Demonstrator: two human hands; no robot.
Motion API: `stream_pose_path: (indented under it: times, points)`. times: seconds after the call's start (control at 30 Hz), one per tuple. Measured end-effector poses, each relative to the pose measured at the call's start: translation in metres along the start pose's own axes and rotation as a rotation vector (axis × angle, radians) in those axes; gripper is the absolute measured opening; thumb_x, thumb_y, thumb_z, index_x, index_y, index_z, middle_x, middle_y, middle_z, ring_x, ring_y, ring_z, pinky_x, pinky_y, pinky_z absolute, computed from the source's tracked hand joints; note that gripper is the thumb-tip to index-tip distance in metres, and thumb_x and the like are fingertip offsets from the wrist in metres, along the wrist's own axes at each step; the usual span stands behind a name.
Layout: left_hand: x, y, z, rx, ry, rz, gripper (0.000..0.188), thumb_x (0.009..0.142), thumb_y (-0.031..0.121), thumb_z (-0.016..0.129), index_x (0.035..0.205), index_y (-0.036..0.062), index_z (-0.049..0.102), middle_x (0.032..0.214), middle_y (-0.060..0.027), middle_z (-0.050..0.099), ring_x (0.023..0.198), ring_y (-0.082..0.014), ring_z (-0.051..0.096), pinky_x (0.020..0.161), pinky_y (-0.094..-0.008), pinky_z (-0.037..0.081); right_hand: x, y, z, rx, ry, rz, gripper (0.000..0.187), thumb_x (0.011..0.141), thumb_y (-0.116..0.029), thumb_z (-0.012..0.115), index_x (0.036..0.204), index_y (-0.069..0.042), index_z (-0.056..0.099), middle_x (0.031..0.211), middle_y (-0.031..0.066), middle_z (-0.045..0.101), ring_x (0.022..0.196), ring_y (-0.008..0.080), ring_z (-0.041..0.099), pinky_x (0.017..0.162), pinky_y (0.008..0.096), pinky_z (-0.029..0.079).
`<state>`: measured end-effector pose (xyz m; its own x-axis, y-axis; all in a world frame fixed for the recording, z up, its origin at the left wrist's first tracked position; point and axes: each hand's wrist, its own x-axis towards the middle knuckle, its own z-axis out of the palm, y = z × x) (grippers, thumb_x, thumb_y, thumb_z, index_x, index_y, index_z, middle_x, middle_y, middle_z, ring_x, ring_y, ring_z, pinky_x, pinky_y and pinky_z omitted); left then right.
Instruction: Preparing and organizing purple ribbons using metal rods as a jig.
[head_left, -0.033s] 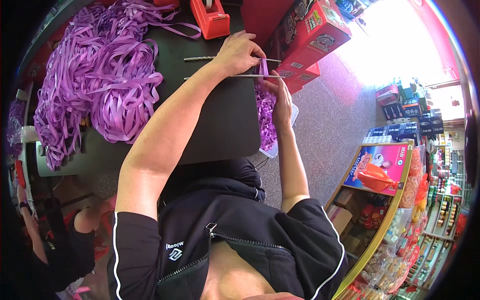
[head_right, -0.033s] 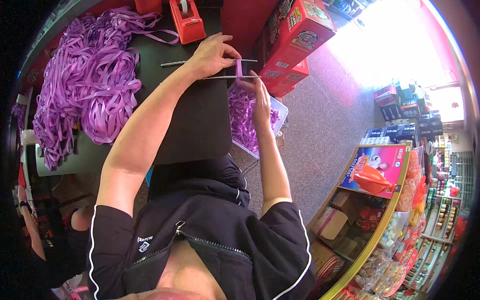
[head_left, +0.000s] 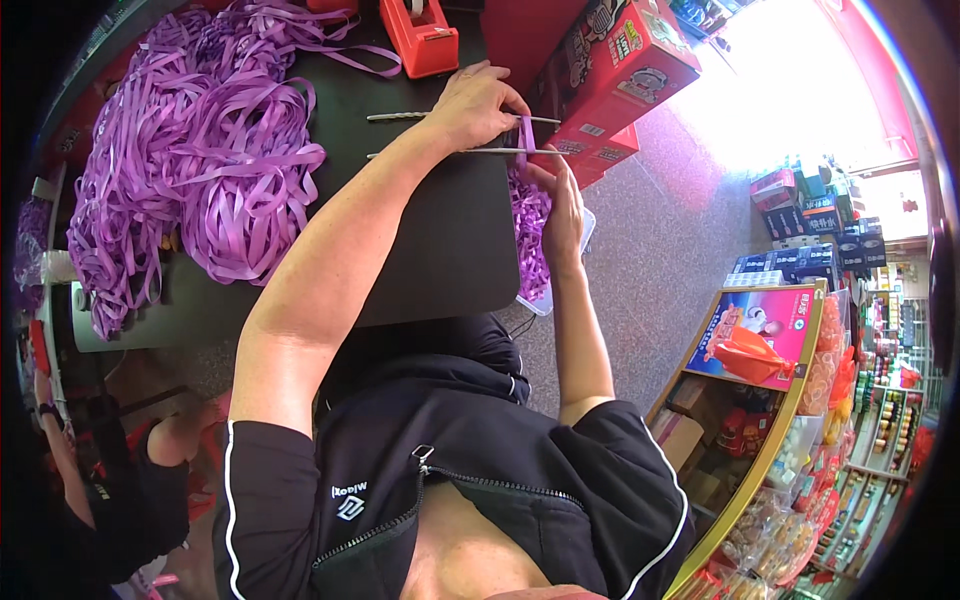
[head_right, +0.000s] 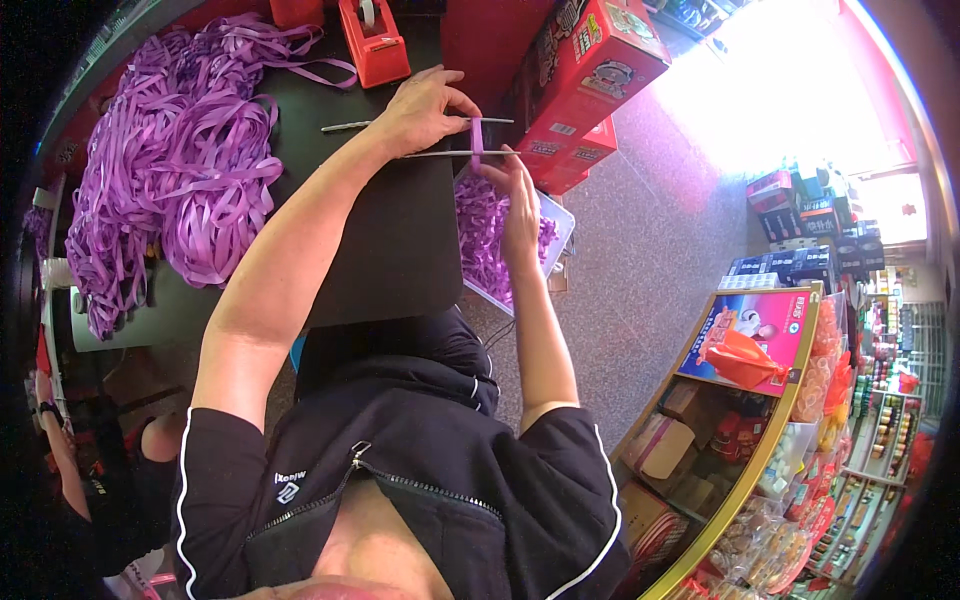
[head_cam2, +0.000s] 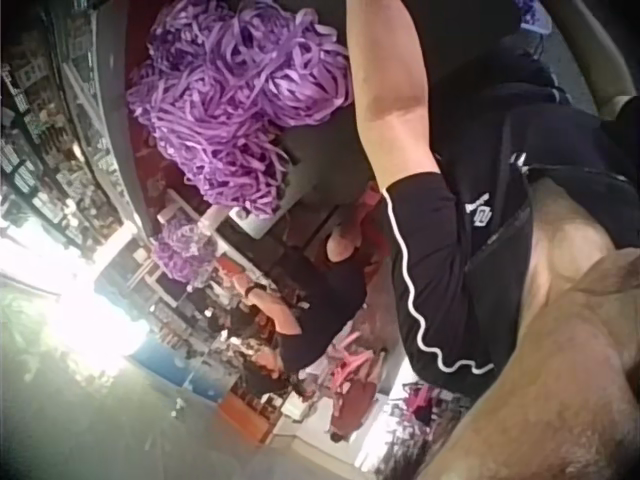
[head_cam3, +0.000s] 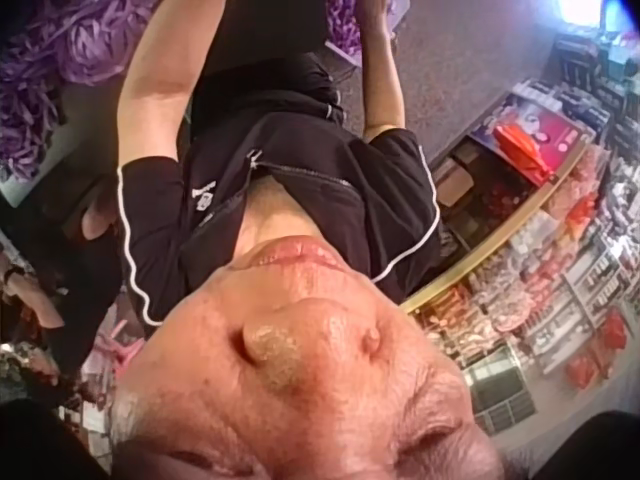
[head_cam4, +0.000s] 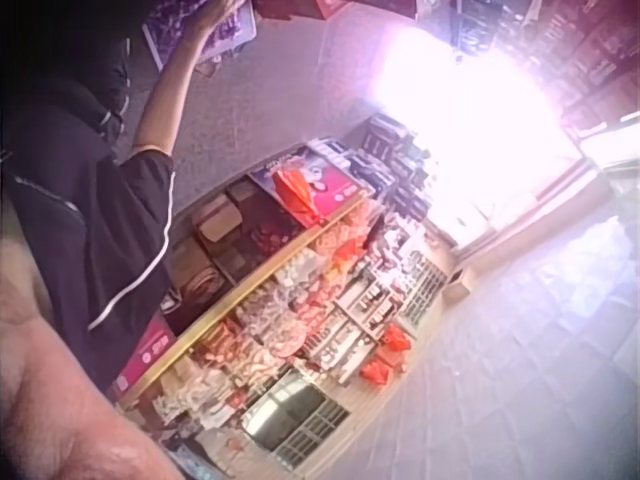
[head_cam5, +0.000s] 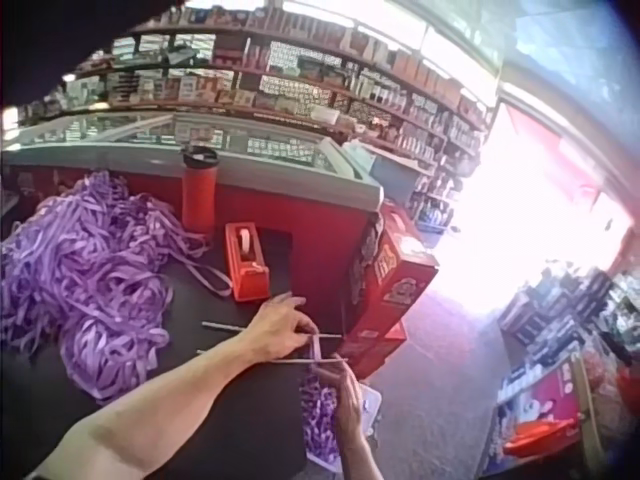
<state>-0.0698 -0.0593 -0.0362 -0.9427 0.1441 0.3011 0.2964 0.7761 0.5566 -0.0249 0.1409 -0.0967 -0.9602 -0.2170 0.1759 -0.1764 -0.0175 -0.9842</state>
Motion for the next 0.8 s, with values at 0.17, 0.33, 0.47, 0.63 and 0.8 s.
stream_pose_path:
  times: [0.17, 0.33, 0.47, 0.63, 0.8]
  points:
    - [0.003, 0.001, -0.004, 0.019, -0.070, -0.020, 0.025, 0.075, 0.023, 0.068, 0.100, 0.0209, 0.072, 0.139, -0.0139, 0.044, 0.135, -0.0321, 0.030, 0.111, -0.0424, 0.023, -0.025, -0.027, 0.018, 0.101, 0.093, -0.041, 0.039, 0.103, -0.024, 0.031, 0.129, 0.001, 0.042, 0.112, 0.0188, 0.062, 0.109, 0.0209, 0.056, 0.099, 0.0324, 0.038]
    - [0.008, 0.002, -0.016, -0.103, -0.156, -0.038, 0.026, 0.078, 0.016, 0.065, 0.102, 0.0091, 0.070, 0.118, -0.0157, 0.060, 0.113, -0.0285, 0.054, 0.095, -0.0360, 0.041, -0.028, -0.062, 0.025, -0.081, 0.103, -0.118, 0.033, 0.102, -0.022, 0.033, 0.117, 0.001, 0.051, 0.106, 0.0164, 0.064, 0.103, 0.0191, 0.058, 0.094, 0.0305, 0.042]
    - [-0.005, 0.013, -0.029, -0.267, -0.058, -0.010, 0.028, 0.081, 0.010, 0.061, 0.106, -0.0009, 0.066, 0.099, -0.0143, 0.067, 0.091, -0.0230, 0.064, 0.081, -0.0309, 0.050, -0.018, -0.061, 0.014, -0.020, 0.084, -0.062, 0.032, 0.100, -0.023, 0.038, 0.111, 0.001, 0.055, 0.099, 0.0134, 0.067, 0.083, 0.0119, 0.058, 0.075, 0.0250, 0.044]
    - [-0.048, 0.039, -0.038, -0.522, -0.002, -0.314, 0.028, 0.087, 0.007, 0.053, 0.112, -0.0022, 0.059, 0.096, -0.0127, 0.065, 0.087, -0.0201, 0.063, 0.076, -0.0310, 0.051, -0.015, -0.056, 0.011, 0.113, 0.028, -0.004, 0.032, 0.098, -0.025, 0.043, 0.110, 0.001, 0.057, 0.093, 0.0118, 0.068, 0.064, 0.0061, 0.046, 0.059, 0.0226, 0.036]
    - [-0.076, 0.067, -0.028, -1.228, -0.174, -0.594, 0.029, 0.094, 0.017, 0.051, 0.118, 0.0003, 0.047, 0.100, -0.0139, 0.061, 0.087, -0.0218, 0.063, 0.075, -0.0334, 0.054, -0.007, -0.063, 0.004, 0.125, 0.041, 0.073, 0.032, 0.096, -0.029, 0.046, 0.109, -0.003, 0.059, 0.094, 0.0115, 0.069, 0.061, 0.0046, 0.042, 0.052, 0.0211, 0.031]
